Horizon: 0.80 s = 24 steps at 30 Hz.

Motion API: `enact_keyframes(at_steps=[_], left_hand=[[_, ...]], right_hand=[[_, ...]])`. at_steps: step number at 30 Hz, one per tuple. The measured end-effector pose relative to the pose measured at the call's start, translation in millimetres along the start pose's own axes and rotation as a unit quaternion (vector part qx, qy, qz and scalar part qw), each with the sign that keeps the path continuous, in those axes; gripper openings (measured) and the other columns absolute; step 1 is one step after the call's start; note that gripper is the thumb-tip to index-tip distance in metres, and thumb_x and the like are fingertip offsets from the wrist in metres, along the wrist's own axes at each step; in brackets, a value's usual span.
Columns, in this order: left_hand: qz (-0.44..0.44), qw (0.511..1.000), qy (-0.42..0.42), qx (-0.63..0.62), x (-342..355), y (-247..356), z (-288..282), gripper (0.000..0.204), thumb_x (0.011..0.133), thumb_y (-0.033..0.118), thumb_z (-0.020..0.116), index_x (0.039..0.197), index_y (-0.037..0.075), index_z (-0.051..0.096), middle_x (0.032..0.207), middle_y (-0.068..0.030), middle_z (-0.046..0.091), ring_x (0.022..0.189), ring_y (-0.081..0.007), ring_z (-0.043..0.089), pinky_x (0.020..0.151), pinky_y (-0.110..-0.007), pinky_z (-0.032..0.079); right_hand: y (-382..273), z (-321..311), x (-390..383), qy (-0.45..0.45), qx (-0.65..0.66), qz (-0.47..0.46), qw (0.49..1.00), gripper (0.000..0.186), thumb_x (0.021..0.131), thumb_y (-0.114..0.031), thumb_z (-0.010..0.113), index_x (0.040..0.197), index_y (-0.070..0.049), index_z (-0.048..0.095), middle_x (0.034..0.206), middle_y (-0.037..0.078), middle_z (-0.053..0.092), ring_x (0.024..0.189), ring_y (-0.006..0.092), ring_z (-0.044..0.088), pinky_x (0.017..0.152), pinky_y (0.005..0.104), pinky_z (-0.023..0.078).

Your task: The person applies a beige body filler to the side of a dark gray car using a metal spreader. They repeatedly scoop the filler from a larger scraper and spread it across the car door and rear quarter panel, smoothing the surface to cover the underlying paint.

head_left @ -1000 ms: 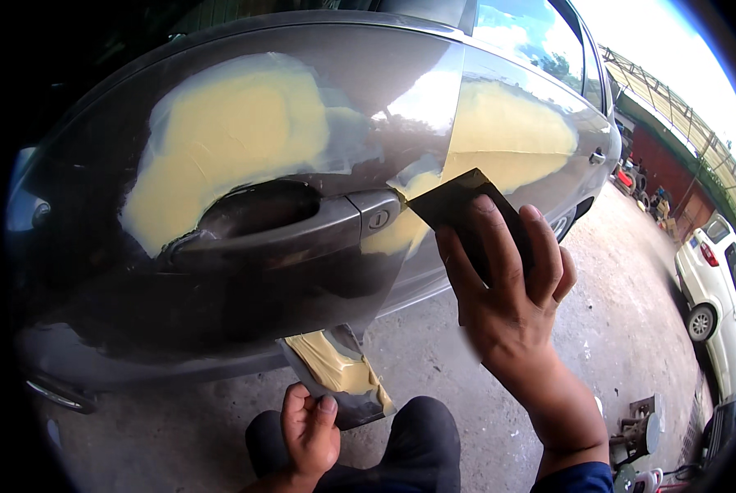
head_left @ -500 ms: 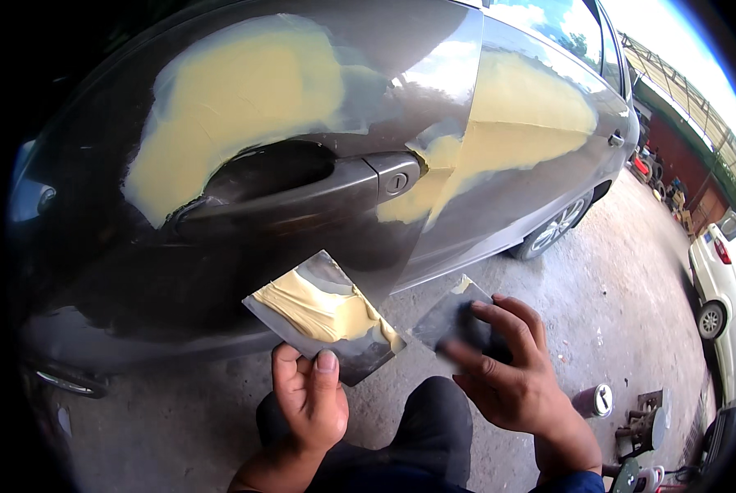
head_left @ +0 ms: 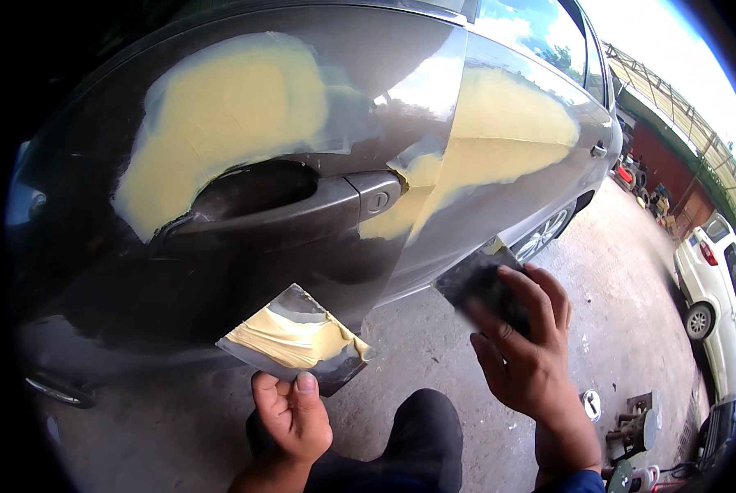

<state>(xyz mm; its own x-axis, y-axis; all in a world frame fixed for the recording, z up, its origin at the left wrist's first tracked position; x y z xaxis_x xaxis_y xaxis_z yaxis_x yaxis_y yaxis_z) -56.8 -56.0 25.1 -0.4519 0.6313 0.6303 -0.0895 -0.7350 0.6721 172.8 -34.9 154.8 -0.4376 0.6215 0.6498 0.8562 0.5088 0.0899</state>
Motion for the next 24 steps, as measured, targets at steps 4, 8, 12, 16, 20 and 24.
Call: enact_keyframes(at_steps=[4,8,12,16,20,24], left_hand=[[-0.046,0.998,-0.01,-0.044,-7,-5,-4,0.03,0.094,0.003,0.05,0.121,-0.008,0.042,0.117,-0.0176,0.057,0.1,-0.0141,0.054,0.09,-0.026,0.04],[-0.063,0.995,-0.029,-0.075,-15,-9,-9,0.033,0.094,0.003,0.05,0.125,-0.007,0.043,0.124,-0.0179,0.054,0.114,-0.0201,0.053,0.103,-0.033,0.036],[-0.087,0.996,-0.015,-0.025,-19,-9,-10,0.027,0.094,0.003,0.051,0.117,-0.007,0.042,0.11,-0.0174,0.059,0.086,-0.0106,0.054,0.072,-0.022,0.042],[-0.116,0.992,-0.019,-0.033,-26,-9,-13,0.027,0.094,0.002,0.051,0.117,-0.007,0.041,0.109,-0.0178,0.059,0.087,-0.0113,0.055,0.073,-0.022,0.043],[-0.11,0.993,-0.016,-0.031,-28,-12,-13,0.028,0.094,0.002,0.051,0.118,-0.007,0.04,0.109,-0.0178,0.059,0.088,-0.0114,0.055,0.074,-0.022,0.043],[-0.113,0.993,-0.022,-0.034,-29,-13,-14,0.028,0.094,0.003,0.051,0.118,-0.007,0.041,0.11,-0.0181,0.059,0.088,-0.0118,0.055,0.076,-0.023,0.043]], right_hand=[[3,0,38,0.108,-0.214,-0.054,0.969,0.036,0.074,-0.007,0.077,0.108,-0.018,0.072,0.137,0.007,0.049,0.13,0.0362,0.039,0.099,0.0464,0.034],[2,0,61,0.166,-0.256,-0.142,0.942,0.034,0.072,-0.012,0.079,0.105,-0.014,0.071,0.138,0.004,0.051,0.13,0.0339,0.042,0.096,0.0442,0.035],[-7,0,75,0.183,-0.271,-0.178,0.928,0.031,0.075,-0.014,0.077,0.104,-0.008,0.07,0.133,0.002,0.056,0.128,0.0308,0.047,0.09,0.0428,0.037],[-11,4,79,0.189,-0.274,-0.191,0.923,0.028,0.076,-0.013,0.076,0.103,-0.008,0.07,0.129,0.001,0.059,0.128,0.0287,0.048,0.089,0.0424,0.038],[-9,5,82,0.2,-0.27,-0.211,0.918,0.027,0.076,-0.013,0.075,0.103,-0.009,0.071,0.128,0.001,0.06,0.128,0.0277,0.048,0.089,0.042,0.038],[-8,6,84,0.199,-0.273,-0.222,0.915,0.026,0.076,-0.013,0.073,0.102,-0.008,0.071,0.128,0.001,0.06,0.128,0.028,0.048,0.089,0.042,0.038]])
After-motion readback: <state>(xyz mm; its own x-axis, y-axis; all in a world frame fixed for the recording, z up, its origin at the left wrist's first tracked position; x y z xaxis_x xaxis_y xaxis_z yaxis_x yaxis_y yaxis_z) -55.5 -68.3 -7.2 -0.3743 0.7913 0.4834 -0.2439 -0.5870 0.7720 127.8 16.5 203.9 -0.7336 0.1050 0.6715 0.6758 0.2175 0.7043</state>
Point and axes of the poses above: each hand's wrist, its own x-axis towards the middle knuckle, its own z-axis out of the palm, y = z × x, the point moved 2 cm from there along x, towards the middle knuckle
